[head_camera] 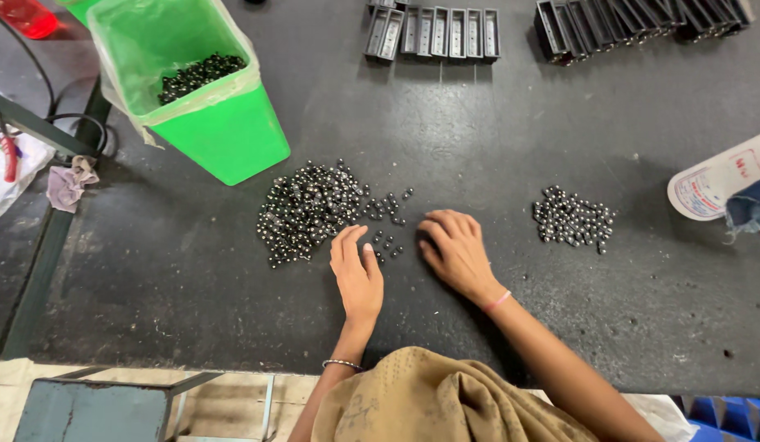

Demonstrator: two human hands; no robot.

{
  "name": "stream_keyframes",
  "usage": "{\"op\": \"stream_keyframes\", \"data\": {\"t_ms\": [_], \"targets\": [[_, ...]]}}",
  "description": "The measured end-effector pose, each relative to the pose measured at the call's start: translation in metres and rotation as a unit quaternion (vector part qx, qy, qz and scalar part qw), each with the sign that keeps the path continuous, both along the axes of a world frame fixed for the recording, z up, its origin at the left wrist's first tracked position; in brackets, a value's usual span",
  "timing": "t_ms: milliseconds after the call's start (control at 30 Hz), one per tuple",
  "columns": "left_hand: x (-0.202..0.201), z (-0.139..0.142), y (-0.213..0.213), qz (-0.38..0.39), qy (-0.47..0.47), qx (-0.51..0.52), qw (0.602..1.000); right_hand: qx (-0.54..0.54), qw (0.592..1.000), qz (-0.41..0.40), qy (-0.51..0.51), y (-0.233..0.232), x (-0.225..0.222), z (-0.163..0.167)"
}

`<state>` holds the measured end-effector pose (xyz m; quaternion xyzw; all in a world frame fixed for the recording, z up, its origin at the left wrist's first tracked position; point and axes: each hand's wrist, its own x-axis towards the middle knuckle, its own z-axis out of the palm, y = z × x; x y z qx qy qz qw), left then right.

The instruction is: The person sits at a workbench and sorts small black plastic components, picking pieces one at a time from a large pile on the left and placing them into a separate pile on the right. The person continues this pick-and-place sorting throughout the episode, with a green bin of additional components and black plastic trays on the bench.

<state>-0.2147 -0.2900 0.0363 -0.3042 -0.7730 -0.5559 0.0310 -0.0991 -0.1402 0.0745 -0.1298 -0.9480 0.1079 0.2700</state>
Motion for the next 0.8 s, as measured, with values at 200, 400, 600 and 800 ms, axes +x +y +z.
{"op": "stream_keyframes", "data": {"t_ms": [200, 400, 600, 800], "targets": [[0.001, -0.001, 0.0, -0.001, 0.009, 0.018, 1.0, -0.002, 0.998, -0.061, -0.01, 0.042, 0.004, -0.002], [-0.003, -0.001, -0.007, 0.001, 0.003, 0.029, 1.0, 0.079, 0.98, -0.184, -0.008, 0.084, 0.058, -0.001], [-0.008, -0.003, -0.014, 0.008, -0.001, 0.061, 0.998, 0.105, 0.967, -0.233, 0.003, 0.078, 0.07, 0.007], [-0.004, -0.003, -0.021, 0.019, -0.02, 0.087, 0.996, -0.161, 0.983, -0.073, 0.051, 0.009, 0.009, -0.001]]}}
